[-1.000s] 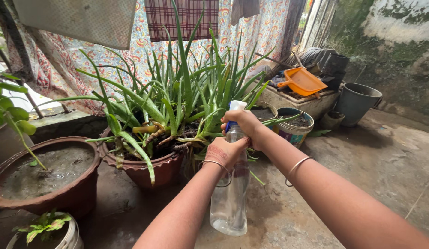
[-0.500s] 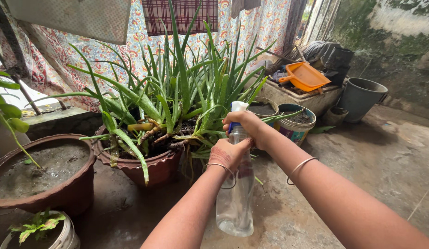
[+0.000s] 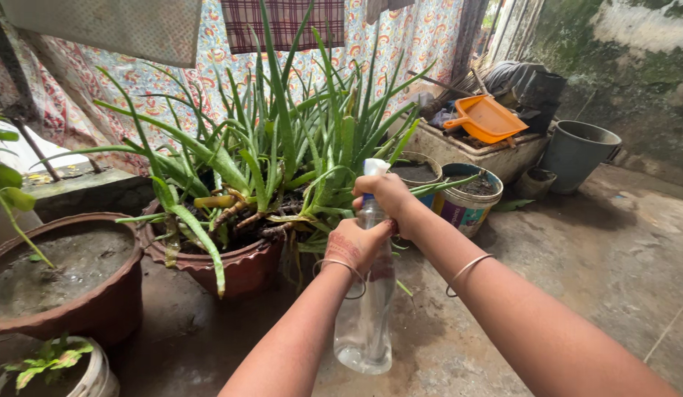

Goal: The person waters several potted plants on a balcony using a spray bottle, aiming the nozzle at the leaves and soil of the different plants.

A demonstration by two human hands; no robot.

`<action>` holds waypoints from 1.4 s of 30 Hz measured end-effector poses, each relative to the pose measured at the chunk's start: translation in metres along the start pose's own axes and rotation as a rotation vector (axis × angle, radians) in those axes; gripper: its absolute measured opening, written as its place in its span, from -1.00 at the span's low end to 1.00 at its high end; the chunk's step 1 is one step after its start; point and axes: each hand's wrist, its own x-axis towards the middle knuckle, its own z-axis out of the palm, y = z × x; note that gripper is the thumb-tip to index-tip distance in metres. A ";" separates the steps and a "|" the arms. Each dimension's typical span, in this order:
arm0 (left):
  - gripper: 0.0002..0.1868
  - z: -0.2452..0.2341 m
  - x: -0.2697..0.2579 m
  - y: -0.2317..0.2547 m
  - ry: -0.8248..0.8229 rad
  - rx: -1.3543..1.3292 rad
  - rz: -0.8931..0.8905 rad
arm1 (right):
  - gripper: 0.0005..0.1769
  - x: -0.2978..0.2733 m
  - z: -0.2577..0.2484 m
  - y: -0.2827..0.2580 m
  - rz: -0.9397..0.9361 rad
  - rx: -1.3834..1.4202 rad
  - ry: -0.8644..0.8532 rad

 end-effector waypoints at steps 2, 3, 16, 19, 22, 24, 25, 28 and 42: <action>-0.33 0.002 -0.010 0.003 0.022 -0.017 -0.016 | -0.79 0.000 -0.003 0.003 -0.041 -0.038 -0.054; -0.34 0.002 -0.014 0.005 0.033 -0.025 -0.024 | -0.79 0.000 -0.004 0.004 -0.062 -0.056 -0.082; -0.28 0.005 -0.014 0.008 0.049 0.030 -0.027 | -0.83 0.021 -0.010 0.017 -0.127 0.021 -0.064; -0.24 -0.005 -0.014 0.008 0.077 0.088 -0.028 | -0.83 0.006 0.003 0.007 -0.089 0.072 -0.094; -0.25 -0.016 -0.015 0.013 0.072 0.094 -0.031 | -0.80 -0.003 0.009 -0.006 -0.092 0.098 -0.154; -0.25 -0.019 -0.014 0.020 0.057 0.116 -0.062 | -0.82 -0.001 0.009 -0.008 -0.046 0.184 -0.148; -0.24 -0.019 -0.015 0.022 0.055 0.133 -0.066 | -0.82 0.002 0.009 -0.007 -0.048 0.218 -0.149; -0.23 -0.017 -0.014 0.032 0.041 0.171 -0.056 | -0.82 0.010 -0.001 -0.005 -0.058 0.270 -0.120; -0.21 0.020 -0.025 0.050 0.061 0.072 -0.046 | -0.79 -0.003 -0.040 -0.013 -0.018 0.193 -0.162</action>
